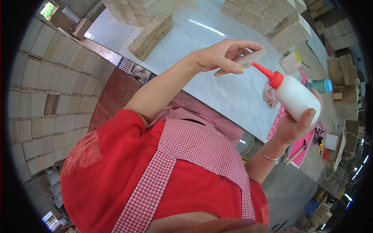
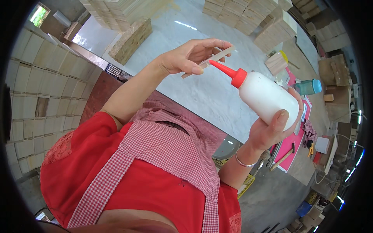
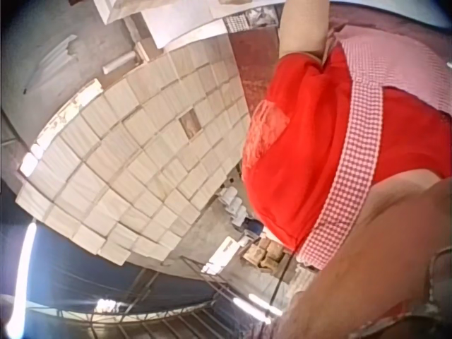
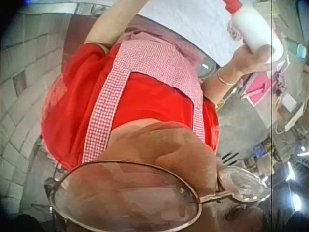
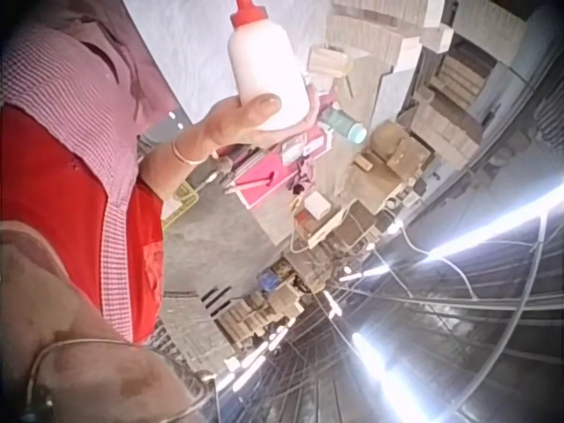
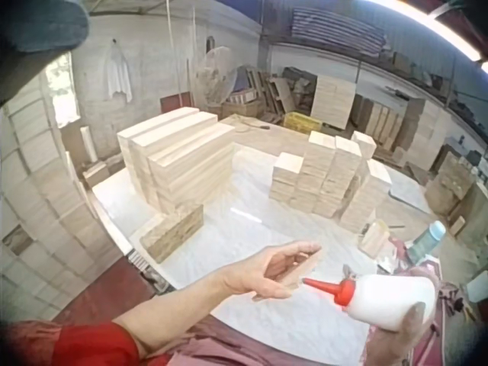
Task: Assembling wooden box components by applying glue and securing them with a pneumatic stapler.
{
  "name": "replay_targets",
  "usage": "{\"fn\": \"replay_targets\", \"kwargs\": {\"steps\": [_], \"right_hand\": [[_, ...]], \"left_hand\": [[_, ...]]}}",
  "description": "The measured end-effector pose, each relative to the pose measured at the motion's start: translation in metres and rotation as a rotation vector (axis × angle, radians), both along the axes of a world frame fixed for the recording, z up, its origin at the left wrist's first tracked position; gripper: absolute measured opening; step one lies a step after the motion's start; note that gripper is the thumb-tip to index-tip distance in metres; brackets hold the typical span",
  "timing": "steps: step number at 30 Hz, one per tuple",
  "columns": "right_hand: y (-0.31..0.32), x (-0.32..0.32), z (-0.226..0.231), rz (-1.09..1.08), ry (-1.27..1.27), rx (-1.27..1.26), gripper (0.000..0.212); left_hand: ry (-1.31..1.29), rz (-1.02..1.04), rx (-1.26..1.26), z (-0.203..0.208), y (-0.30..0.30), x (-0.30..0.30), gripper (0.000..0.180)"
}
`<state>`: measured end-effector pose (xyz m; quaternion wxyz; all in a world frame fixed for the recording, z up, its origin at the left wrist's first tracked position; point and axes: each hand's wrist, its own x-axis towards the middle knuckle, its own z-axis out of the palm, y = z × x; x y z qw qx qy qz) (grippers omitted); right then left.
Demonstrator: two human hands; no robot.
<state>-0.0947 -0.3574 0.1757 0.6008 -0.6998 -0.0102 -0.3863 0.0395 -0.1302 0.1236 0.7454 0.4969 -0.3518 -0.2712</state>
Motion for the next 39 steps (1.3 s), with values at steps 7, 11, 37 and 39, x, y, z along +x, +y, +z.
{"fn": "replay_targets", "kwargs": {"steps": [7, 11, 37, 39], "right_hand": [[0.008, -0.001, 0.006, -0.055, 0.032, -0.006, 0.063], [0.009, 0.000, 0.011, -0.071, 0.067, 0.033, 0.059], [0.012, 0.003, 0.013, -0.123, 0.079, 0.060, 0.054], [0.014, 0.001, 0.014, -0.100, 0.053, 0.047, 0.056]], "left_hand": [[-0.052, 0.004, 0.005, -0.001, 0.002, 0.003, 0.100], [-0.036, -0.005, 0.029, 0.004, 0.005, 0.000, 0.101], [-0.089, -0.005, 0.022, -0.001, 0.006, 0.001, 0.104], [-0.090, -0.004, 0.024, -0.001, 0.006, 0.001, 0.104]]}}
